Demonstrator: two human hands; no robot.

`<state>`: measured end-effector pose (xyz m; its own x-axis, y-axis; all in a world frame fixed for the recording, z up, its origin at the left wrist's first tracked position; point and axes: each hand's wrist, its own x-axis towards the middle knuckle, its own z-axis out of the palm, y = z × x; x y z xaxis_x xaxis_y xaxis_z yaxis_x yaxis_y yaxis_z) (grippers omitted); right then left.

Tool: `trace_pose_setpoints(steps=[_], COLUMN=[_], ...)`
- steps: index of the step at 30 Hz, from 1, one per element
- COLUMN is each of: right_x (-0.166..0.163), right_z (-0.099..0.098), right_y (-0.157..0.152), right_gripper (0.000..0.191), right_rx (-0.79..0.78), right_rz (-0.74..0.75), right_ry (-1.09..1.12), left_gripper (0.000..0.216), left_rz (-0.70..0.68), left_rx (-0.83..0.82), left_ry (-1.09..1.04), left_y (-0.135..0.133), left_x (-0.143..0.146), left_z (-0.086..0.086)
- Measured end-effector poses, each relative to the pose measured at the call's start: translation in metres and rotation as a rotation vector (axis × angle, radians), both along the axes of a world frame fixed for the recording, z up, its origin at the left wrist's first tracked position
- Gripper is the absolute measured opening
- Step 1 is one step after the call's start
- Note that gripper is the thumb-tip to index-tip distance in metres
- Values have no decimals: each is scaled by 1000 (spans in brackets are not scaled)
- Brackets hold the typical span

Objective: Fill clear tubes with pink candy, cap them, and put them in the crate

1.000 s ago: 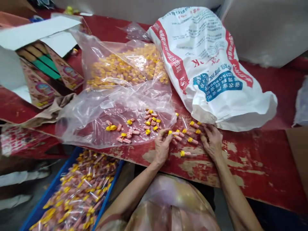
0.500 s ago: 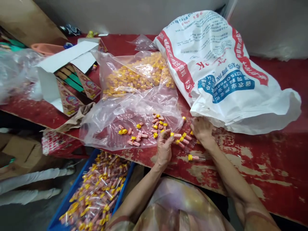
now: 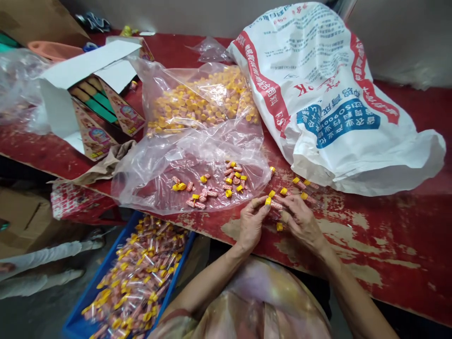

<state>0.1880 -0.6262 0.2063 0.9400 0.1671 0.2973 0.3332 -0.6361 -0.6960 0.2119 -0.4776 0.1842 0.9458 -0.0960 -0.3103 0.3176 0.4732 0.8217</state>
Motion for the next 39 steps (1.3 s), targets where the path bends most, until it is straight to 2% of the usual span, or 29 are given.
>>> trace_pose_setpoints(steps=[6,10,14,17,19,23,25,28,30,34,37,39], right_x=[-10,-24,-44,-60,-69,-78,-76,-71,-70,-74,-78,-79], right_z=[-8,-8,5,18,20,4,-4,-7,-6,-9,-17,-22], right_y=[9,7,-11,-35,-52,-70,-70,-66,-65,-66,-70,-76], right_gripper=[25,19,16,16,18,18,15,15,15,16,18,19], right_rx=[99,130,144,-2,-228,-802,-929,-946,-962,-984,-957,-900], right_rz=[-86,-204,-246,-176,-133,-148,-108,-28,-16,-31,-32,-15], right_ry=[2,-1,77,185,261,499,610,684,697,651,586,542], left_gripper=[26,30,27,30,35,37,37,38,39,37,31,29], left_rz=[-163,-279,-455,-557,-494,-197,-82,-11,-24,-160,-298,-334], left_rx=[345,476,545,592,621,791,920,1051,1082,1140,1290,1381], left_ry=[-333,-493,-641,-756,-806,-887,-924,-948,-967,-1071,-1144,-1188], left_y=[3,1,-7,-10,-8,10,22,35,39,33,27,25], left_x=[-16,-23,-24,-25,-25,-20,-14,-9,-8,-8,-3,1], left_z=[16,22,25,24,19,4,-2,-7,-8,-9,-11,-13])
